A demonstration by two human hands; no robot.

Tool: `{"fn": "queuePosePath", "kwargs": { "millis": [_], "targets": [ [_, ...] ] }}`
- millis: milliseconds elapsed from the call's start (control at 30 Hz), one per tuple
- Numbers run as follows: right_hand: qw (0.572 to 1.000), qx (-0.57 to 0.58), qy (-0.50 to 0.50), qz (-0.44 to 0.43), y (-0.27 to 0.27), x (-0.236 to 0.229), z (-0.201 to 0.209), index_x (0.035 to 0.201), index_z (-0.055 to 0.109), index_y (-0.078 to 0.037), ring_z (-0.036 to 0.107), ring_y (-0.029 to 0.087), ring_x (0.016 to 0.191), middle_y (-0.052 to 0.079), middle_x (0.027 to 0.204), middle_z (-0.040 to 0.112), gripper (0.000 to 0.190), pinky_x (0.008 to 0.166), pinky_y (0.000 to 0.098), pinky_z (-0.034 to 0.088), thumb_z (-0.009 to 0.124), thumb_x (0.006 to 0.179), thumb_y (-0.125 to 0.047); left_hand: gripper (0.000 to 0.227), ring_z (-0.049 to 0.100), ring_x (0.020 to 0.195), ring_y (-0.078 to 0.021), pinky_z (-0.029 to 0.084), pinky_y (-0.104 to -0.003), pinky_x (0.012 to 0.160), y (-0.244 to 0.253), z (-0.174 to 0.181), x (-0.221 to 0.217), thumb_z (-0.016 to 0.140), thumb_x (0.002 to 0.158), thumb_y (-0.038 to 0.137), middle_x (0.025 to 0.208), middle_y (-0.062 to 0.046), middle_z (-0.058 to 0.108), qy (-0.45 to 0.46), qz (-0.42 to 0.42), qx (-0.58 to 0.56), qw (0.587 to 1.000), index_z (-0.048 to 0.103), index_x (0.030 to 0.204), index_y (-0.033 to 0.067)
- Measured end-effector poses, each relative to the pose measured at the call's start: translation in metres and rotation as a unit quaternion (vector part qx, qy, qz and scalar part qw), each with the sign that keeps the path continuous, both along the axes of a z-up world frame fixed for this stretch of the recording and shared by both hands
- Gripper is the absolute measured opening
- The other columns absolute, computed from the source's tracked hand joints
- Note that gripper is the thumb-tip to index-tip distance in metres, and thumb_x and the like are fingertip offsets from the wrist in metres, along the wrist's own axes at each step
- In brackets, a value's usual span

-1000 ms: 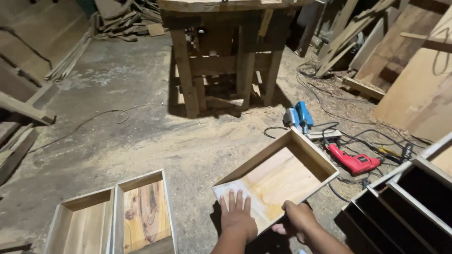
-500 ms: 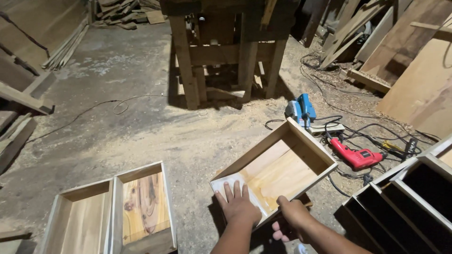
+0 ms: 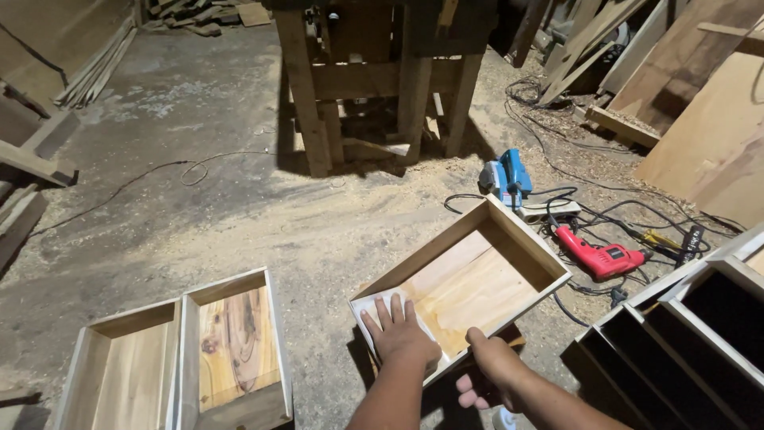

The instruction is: Applying wood glue and assembling wooden drawer components on the floor of a workshop.

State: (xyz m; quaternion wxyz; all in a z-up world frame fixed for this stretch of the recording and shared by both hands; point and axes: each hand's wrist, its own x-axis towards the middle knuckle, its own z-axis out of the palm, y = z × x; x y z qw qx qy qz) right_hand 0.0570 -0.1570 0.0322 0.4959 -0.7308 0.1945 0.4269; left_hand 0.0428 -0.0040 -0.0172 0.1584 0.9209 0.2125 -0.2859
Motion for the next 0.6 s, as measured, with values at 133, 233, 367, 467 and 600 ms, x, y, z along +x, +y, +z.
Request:
{"fn": "queuePosePath", "kwargs": {
  "millis": [133,233,367,467,600],
  "targets": [
    [1.000,-0.005,-0.001,-0.001,0.001,0.000,-0.003,0.122,0.056,0.010,0.061,0.032,0.050,0.023,0.075,0.066,0.063,0.042,0.0332,0.038,0.029,0.106,-0.044,0.122,-0.026,0.156,-0.0481,-0.012,-0.073,0.118,0.004,0.009,0.004,0.069,0.066,0.017,0.174,-0.019,-0.013,0.025,-0.015,0.012,1.000,0.001,0.166,0.0044],
    [1.000,0.001,-0.007,-0.006,0.001,-0.001,-0.002,0.123,0.055,0.012,0.062,0.033,0.051,0.024,0.076,0.066,0.063,0.042,0.0337,0.040,0.031,0.105,-0.043,0.123,-0.024,0.155,-0.0498,-0.007,-0.076,0.118,0.007,0.002,0.012,0.073,0.065,0.019,0.174,-0.021,-0.010,0.027,-0.020,0.015,0.999,0.004,0.166,0.0026],
    [1.000,-0.009,-0.010,0.013,0.005,-0.006,0.007,0.119,0.059,0.014,0.062,0.031,0.050,0.023,0.075,0.067,0.062,0.041,0.0332,0.042,0.033,0.104,-0.040,0.123,-0.015,0.157,-0.0510,0.002,-0.078,0.116,0.009,-0.003,0.022,0.079,0.071,0.036,0.174,-0.019,-0.008,0.038,-0.029,0.032,0.998,0.008,0.166,0.0029],
    [0.999,-0.009,0.008,0.038,0.012,-0.016,0.013,0.122,0.055,0.014,0.061,0.027,0.048,0.021,0.073,0.067,0.059,0.036,0.0292,0.044,0.029,0.105,-0.036,0.119,-0.012,0.156,-0.0534,0.006,-0.080,0.115,0.006,0.006,0.023,0.078,0.080,0.051,0.175,-0.018,-0.008,0.059,-0.054,0.051,0.996,0.010,0.166,0.0029],
    [0.997,0.050,0.033,-0.048,0.015,-0.013,-0.004,0.121,0.055,0.014,0.060,0.030,0.048,0.024,0.075,0.065,0.054,0.033,0.0283,0.039,0.031,0.103,-0.030,0.119,-0.008,0.157,-0.0528,0.004,-0.080,0.116,0.005,-0.001,0.026,0.078,0.085,0.063,0.175,-0.015,-0.001,0.044,-0.066,0.079,0.994,0.014,0.165,0.0037]
  ]
}}
